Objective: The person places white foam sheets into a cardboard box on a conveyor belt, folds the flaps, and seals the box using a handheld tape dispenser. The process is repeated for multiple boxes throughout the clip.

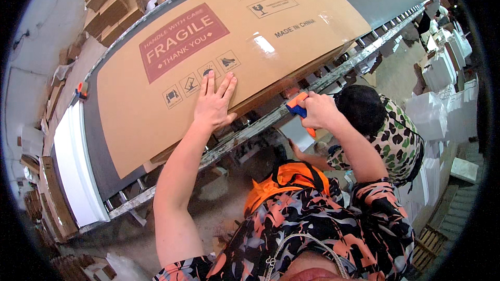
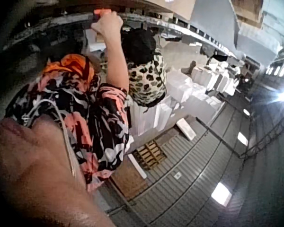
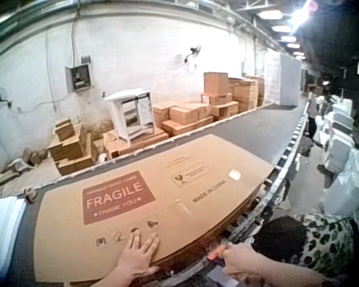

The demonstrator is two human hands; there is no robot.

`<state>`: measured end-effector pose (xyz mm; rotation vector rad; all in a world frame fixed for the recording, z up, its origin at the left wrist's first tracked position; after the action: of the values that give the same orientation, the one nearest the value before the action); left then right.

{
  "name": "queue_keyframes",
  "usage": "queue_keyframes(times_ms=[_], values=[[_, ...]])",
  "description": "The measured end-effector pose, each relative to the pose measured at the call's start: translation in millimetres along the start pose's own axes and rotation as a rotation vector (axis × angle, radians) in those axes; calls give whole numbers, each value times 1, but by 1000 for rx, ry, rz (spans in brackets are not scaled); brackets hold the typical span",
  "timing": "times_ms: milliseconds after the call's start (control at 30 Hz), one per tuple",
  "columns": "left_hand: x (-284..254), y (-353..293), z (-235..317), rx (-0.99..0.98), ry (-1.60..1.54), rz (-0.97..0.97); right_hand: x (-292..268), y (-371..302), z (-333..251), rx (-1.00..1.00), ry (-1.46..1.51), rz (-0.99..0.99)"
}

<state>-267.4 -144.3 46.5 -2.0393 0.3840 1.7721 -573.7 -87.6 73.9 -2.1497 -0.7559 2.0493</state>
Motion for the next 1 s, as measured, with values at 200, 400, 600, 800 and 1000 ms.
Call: queue_keyframes(times_ms=[200, 400, 600, 800, 1000], values=[[-1, -2, 3, 5, 7, -10, -6, 56, -26, 31, -17, 42], [3, -10, 0, 1, 14, 76, 2, 78, -52, -89, -114, -64], [8, -65, -17, -111, 5, 65, 49, 24, -67, -62, -29, -5], [47, -110, -54, -74, -45, 323, 5, -28, -122, -77, 115, 270], [61, -109, -65, -73, -190, 467, -116, 42, -207, -211, 101, 463]])
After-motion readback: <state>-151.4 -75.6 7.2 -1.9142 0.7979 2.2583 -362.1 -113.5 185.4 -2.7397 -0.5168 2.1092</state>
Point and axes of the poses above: each hand's wrist, its own y-axis towards the middle knuckle, its own x-axis out of the palm, z = x × y, the point moved 1 cm from there along y, towards the middle knuckle, and after that the axes turned 6 degrees about -x, right-handed, at the moved point
